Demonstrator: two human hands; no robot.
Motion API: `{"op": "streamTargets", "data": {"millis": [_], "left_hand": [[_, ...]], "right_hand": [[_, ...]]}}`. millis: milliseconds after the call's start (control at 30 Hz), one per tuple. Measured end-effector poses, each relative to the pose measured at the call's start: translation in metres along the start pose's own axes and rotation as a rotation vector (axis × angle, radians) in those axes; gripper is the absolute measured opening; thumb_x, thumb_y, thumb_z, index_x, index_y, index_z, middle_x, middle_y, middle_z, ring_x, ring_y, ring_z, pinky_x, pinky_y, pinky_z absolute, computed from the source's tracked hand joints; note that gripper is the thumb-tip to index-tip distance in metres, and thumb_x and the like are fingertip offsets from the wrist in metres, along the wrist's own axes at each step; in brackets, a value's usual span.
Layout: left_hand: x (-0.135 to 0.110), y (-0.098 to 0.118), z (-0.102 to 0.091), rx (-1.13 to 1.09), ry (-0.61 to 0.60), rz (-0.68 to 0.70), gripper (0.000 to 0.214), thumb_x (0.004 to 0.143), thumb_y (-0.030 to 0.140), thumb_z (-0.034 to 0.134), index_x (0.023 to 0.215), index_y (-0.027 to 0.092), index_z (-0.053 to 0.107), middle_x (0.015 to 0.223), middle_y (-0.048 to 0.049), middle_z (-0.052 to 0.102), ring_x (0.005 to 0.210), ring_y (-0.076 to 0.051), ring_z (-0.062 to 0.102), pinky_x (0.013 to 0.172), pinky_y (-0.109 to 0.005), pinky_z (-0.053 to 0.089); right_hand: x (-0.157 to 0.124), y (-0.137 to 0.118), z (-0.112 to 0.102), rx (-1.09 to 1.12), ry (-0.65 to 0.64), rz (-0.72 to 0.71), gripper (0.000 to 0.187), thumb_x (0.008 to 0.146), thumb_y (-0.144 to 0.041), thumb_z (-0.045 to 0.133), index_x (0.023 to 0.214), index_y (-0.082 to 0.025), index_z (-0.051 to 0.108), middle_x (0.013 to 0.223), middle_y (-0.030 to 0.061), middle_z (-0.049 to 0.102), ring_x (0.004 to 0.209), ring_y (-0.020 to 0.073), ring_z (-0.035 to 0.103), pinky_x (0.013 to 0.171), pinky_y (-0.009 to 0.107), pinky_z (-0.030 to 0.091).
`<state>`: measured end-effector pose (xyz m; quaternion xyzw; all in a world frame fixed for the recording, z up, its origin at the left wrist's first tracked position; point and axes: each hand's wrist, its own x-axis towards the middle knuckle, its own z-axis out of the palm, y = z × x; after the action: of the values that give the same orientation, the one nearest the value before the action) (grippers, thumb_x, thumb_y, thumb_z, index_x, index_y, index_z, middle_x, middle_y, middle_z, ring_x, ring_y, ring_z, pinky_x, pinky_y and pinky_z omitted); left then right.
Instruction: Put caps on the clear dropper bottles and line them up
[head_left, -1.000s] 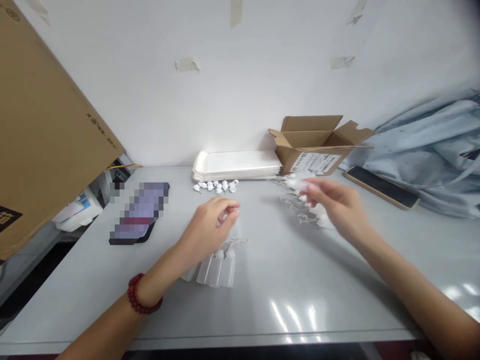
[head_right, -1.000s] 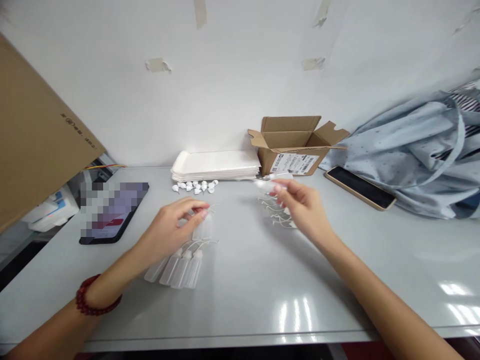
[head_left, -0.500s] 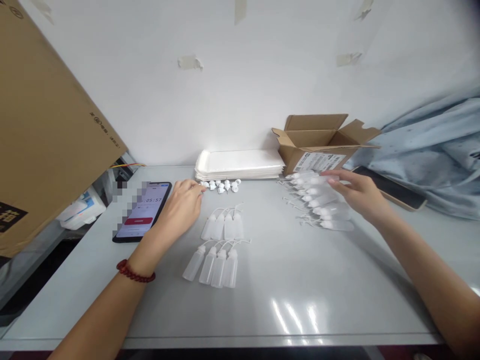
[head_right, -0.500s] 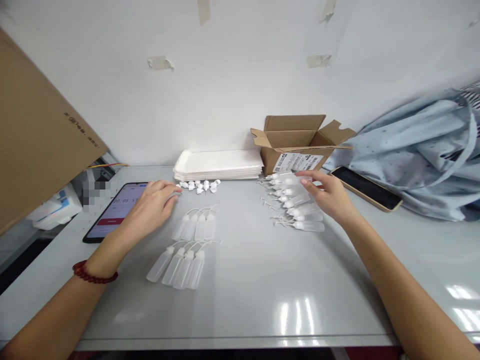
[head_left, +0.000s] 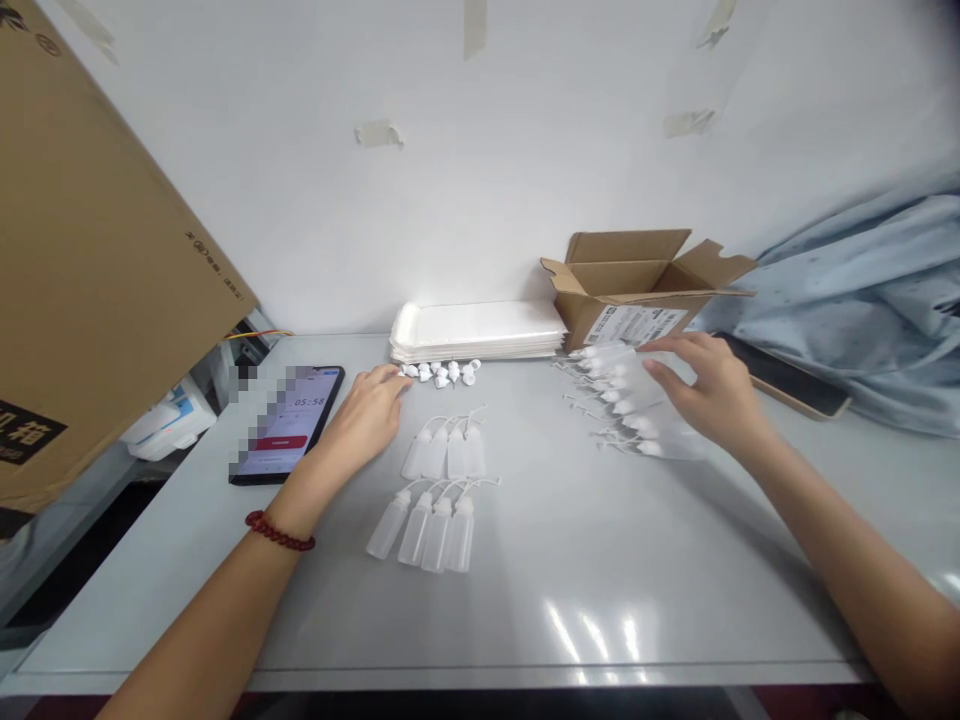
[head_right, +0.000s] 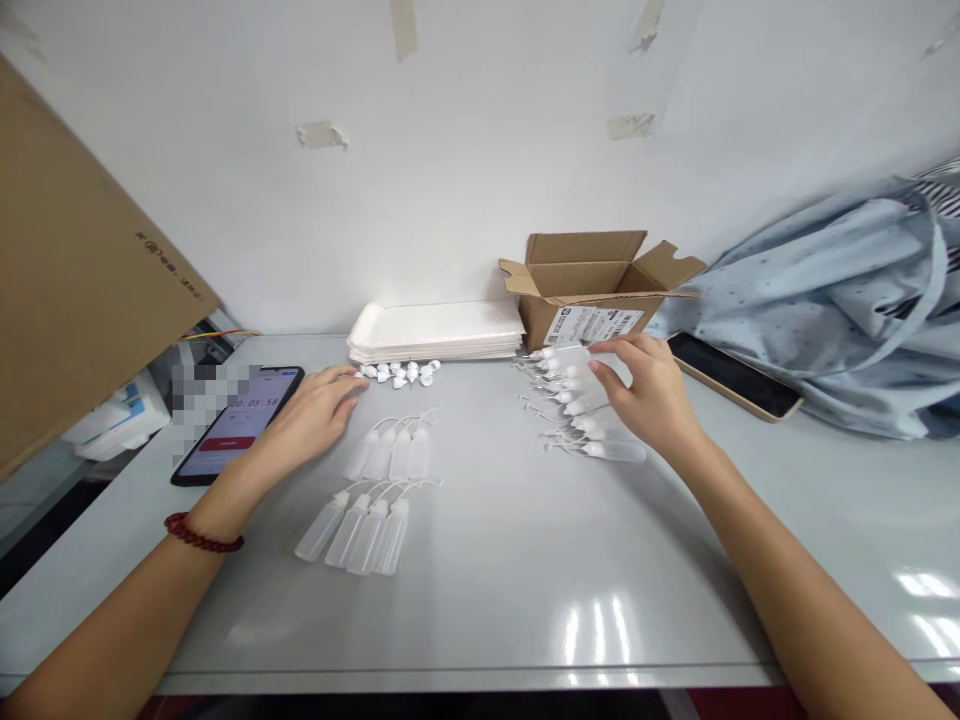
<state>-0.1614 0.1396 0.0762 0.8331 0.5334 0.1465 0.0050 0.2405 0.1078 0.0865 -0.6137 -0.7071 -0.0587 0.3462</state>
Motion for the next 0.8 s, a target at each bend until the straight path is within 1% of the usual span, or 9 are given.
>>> {"op": "streamTargets", "data": {"millis": [67,167,267,367,467,533,600,700,800], "left_hand": [[0.001,-0.001,0.000,-0.017,0.008,-0.005,0.038,0.086,0.013,0.037,0.115,0.013,0.061,0.121,-0.0135,0.058,0.113,-0.028,0.052,0.100,-0.043,0.041],[0.002,-0.001,-0.002,-0.042,0.021,-0.020,0.039,0.087,0.014,0.037,0.119,0.011,0.059,0.118,-0.0141,0.059,0.112,-0.027,0.053,0.100,-0.041,0.041],[0.003,-0.001,-0.002,-0.057,0.026,-0.038,0.036,0.086,0.015,0.039,0.114,0.010,0.062,0.113,-0.0141,0.061,0.106,-0.027,0.056,0.097,-0.041,0.044],[0.003,0.001,-0.002,-0.064,0.022,-0.039,0.034,0.086,0.016,0.040,0.110,0.012,0.064,0.109,-0.0126,0.061,0.103,-0.026,0.058,0.096,-0.040,0.045],[0.004,0.003,-0.002,-0.069,0.014,-0.024,0.034,0.086,0.015,0.040,0.107,0.013,0.066,0.109,-0.0121,0.060,0.102,-0.025,0.059,0.095,-0.039,0.045],[0.004,0.004,-0.001,-0.071,0.006,-0.015,0.034,0.085,0.014,0.039,0.105,0.014,0.067,0.108,-0.0121,0.060,0.100,-0.024,0.059,0.094,-0.039,0.046],[0.004,0.004,0.000,-0.074,-0.001,-0.011,0.034,0.084,0.014,0.039,0.103,0.014,0.068,0.107,-0.0121,0.060,0.098,-0.024,0.060,0.092,-0.038,0.047],[0.004,0.004,0.001,-0.080,-0.008,-0.006,0.034,0.083,0.013,0.039,0.101,0.014,0.068,0.107,-0.0125,0.060,0.095,-0.025,0.061,0.090,-0.039,0.049],[0.004,0.005,0.001,-0.087,-0.016,0.005,0.033,0.083,0.011,0.040,0.099,0.013,0.069,0.106,-0.0128,0.060,0.096,-0.025,0.061,0.090,-0.039,0.049]], "right_hand": [[-0.002,-0.006,0.001,-0.008,0.022,-0.039,0.022,0.086,-0.032,0.053,0.096,-0.019,0.067,0.099,0.0129,0.064,0.100,0.0294,0.055,0.090,0.044,0.041],[-0.004,-0.013,0.003,-0.023,0.062,-0.110,0.023,0.088,-0.035,0.051,0.097,-0.020,0.066,0.099,0.0113,0.064,0.098,0.0286,0.057,0.088,0.044,0.043],[-0.007,-0.024,0.004,-0.010,0.101,-0.160,0.022,0.089,-0.034,0.050,0.096,-0.020,0.065,0.096,0.0110,0.065,0.095,0.0278,0.059,0.084,0.043,0.046],[-0.013,-0.041,0.005,0.102,0.084,-0.155,0.019,0.091,-0.033,0.050,0.093,-0.022,0.064,0.091,0.0094,0.067,0.090,0.0258,0.062,0.081,0.041,0.048],[-0.023,-0.063,0.008,0.271,-0.033,-0.111,0.018,0.092,-0.033,0.050,0.095,-0.021,0.063,0.089,0.0072,0.069,0.081,0.0225,0.063,0.073,0.037,0.050],[-0.030,-0.078,0.012,0.362,-0.144,-0.128,0.017,0.092,-0.031,0.051,0.097,-0.020,0.062,0.089,0.0070,0.068,0.079,0.0207,0.064,0.071,0.034,0.051],[-0.038,-0.092,0.018,0.431,-0.272,-0.190,0.017,0.093,-0.027,0.049,0.103,-0.019,0.061,0.091,0.0073,0.067,0.080,0.0195,0.064,0.072,0.033,0.052],[-0.044,-0.106,0.027,0.496,-0.470,-0.321,0.024,0.094,-0.022,0.046,0.116,-0.018,0.056,0.101,0.0097,0.064,0.088,0.0188,0.063,0.078,0.033,0.052],[-0.045,-0.116,0.033,0.502,-0.577,-0.394,0.029,0.096,-0.023,0.044,0.123,-0.019,0.053,0.108,0.0116,0.060,0.093,0.0192,0.061,0.082,0.035,0.052]]}}
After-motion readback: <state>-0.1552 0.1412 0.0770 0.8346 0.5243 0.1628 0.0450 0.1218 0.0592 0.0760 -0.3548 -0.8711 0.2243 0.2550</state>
